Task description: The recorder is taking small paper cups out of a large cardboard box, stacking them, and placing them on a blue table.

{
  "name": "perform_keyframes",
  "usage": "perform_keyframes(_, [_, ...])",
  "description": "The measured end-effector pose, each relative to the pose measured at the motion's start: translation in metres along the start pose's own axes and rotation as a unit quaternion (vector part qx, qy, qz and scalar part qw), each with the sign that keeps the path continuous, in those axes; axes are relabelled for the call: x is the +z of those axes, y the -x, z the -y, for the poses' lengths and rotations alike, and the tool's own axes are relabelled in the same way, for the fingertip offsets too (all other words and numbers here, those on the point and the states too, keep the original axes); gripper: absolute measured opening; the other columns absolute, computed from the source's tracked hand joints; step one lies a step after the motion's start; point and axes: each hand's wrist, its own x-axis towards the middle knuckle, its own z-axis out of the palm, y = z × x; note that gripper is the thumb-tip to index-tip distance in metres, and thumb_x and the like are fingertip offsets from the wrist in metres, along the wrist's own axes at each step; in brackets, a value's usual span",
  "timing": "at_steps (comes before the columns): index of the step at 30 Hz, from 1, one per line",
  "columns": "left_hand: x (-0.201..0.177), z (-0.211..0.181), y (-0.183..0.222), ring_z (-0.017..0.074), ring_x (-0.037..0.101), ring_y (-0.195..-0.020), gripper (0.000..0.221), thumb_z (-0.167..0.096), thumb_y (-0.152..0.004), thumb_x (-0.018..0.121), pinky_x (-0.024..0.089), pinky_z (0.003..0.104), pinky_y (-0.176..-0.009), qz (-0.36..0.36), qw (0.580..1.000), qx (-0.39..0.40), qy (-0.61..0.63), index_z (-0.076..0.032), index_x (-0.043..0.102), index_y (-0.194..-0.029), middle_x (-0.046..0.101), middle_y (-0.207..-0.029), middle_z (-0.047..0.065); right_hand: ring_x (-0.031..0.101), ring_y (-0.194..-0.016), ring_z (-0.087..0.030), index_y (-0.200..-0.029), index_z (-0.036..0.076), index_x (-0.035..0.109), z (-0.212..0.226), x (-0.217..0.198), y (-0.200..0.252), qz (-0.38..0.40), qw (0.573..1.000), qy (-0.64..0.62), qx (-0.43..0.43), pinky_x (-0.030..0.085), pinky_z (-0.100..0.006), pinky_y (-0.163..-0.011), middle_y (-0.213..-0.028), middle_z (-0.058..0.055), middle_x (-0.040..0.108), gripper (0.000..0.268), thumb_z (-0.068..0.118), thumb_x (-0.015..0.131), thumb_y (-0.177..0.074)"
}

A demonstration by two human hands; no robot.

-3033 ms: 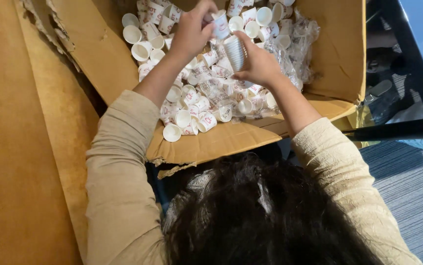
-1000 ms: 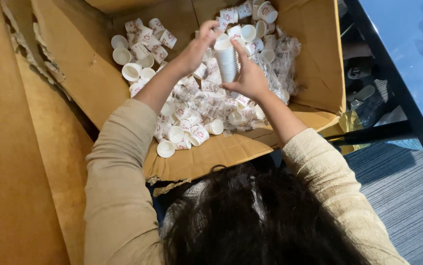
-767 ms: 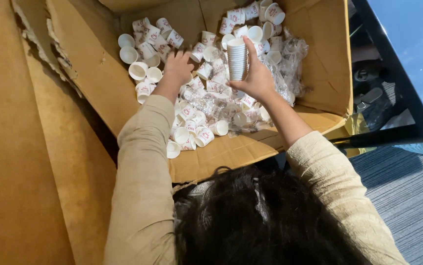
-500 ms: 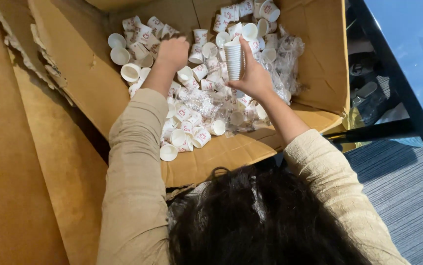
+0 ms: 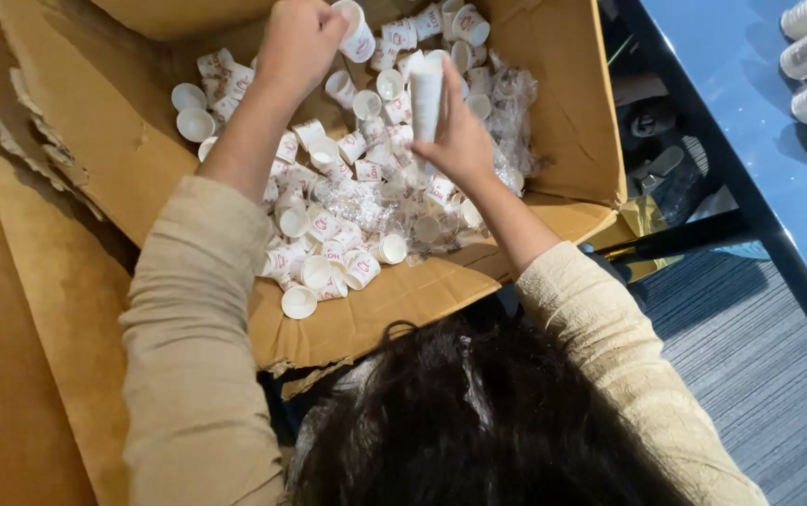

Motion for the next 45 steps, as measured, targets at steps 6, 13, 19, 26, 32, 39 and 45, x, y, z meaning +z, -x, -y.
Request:
perform_keyframes(6, [0.006, -0.055, 0.042, 0.0373, 0.067, -0.081, 0.045, -0.042, -0.096, 0.073, 0.052, 0.047, -0.073, -0.001, 0.996, 0.066, 0.067, 0.002, 0.076, -0.085, 0.07, -0.087, 0.023, 0.071, -0.096, -0.042, -0.164, 0.027, 0.003, 0.021, -0.01, -0.002, 0.097, 0.995, 0.002, -0.023, 0.056, -0.049, -0.082, -0.115, -0.022, 0.072, 0.136, 0.031, 0.097, -0.065])
perform_keyframes(13, [0.011, -0.043, 0.061, 0.0342, 0.069, -0.087, 0.043, -0.043, -0.098, 0.071, 0.054, 0.045, -0.076, -0.005, 0.989, 0.081, 0.127, 0.0, 0.069, -0.097, 0.068, -0.098, 0.02, 0.073, -0.09, -0.039, -0.164, 0.027, 0.008, 0.025, -0.017, 0.0, 0.128, 0.991, 0.013, -0.018, 0.056, -0.048, -0.081, -0.117, -0.019, 0.072, 0.132, 0.033, 0.096, -0.066])
perform_keyframes(19, [0.009, -0.051, 0.071, 0.0371, 0.068, -0.085, 0.048, -0.049, -0.096, 0.062, 0.053, 0.049, -0.074, 0.077, 0.997, 0.026, 0.012, -0.003, 0.066, -0.087, 0.071, -0.089, 0.018, 0.072, -0.092, -0.039, -0.164, 0.025, 0.007, 0.034, -0.01, 0.002, 0.155, 0.985, 0.042, -0.066, 0.057, -0.047, -0.08, -0.118, -0.019, 0.072, 0.136, 0.034, 0.097, -0.063])
perform_keyframes(26, [0.074, -0.002, 0.076, 0.0398, 0.065, -0.115, 0.056, -0.058, -0.112, 0.025, 0.047, 0.05, -0.097, 0.215, 0.968, 0.001, 0.129, -0.007, 0.04, -0.129, 0.068, -0.119, 0.026, 0.069, -0.1, -0.045, -0.164, 0.022, -0.001, 0.017, 0.001, 0.001, 0.232, 0.971, 0.028, -0.053, 0.055, -0.049, -0.087, -0.125, -0.027, 0.066, 0.141, 0.03, 0.097, -0.064])
perform_keyframes(32, [0.114, 0.007, 0.083, 0.0369, 0.056, -0.134, 0.07, -0.061, -0.101, 0.035, 0.04, 0.045, -0.113, 0.176, 0.935, -0.021, 0.306, -0.007, 0.034, -0.146, 0.052, -0.149, 0.024, 0.074, -0.11, -0.04, -0.164, 0.023, -0.003, -0.028, -0.005, -0.013, 0.053, 0.993, -0.1, -0.039, 0.06, -0.045, -0.098, -0.133, -0.028, 0.068, 0.137, 0.025, 0.099, -0.072])
perform_keyframes(39, [0.11, -0.06, 0.173, 0.0375, 0.041, -0.141, 0.088, -0.042, -0.077, 0.082, 0.032, 0.057, -0.113, 0.459, 0.836, 0.215, -0.212, -0.026, 0.039, -0.152, 0.037, -0.155, 0.018, 0.073, -0.115, -0.04, -0.164, 0.027, -0.004, -0.048, -0.024, -0.011, -0.08, 0.995, -0.056, -0.018, 0.061, -0.045, -0.097, -0.138, -0.024, 0.067, 0.138, 0.023, 0.102, -0.075])
perform_keyframes(45, [0.146, -0.016, 0.185, 0.0302, 0.066, -0.099, 0.052, -0.011, -0.097, 0.062, 0.051, 0.045, -0.084, 0.304, 0.872, 0.339, -0.18, -0.035, 0.056, -0.142, 0.063, -0.126, 0.011, 0.068, -0.113, -0.045, -0.164, 0.031, -0.001, -0.024, -0.025, -0.011, 0.012, 0.997, 0.021, -0.068, 0.059, -0.049, -0.089, -0.152, -0.021, 0.055, 0.136, 0.024, 0.098, -0.071])
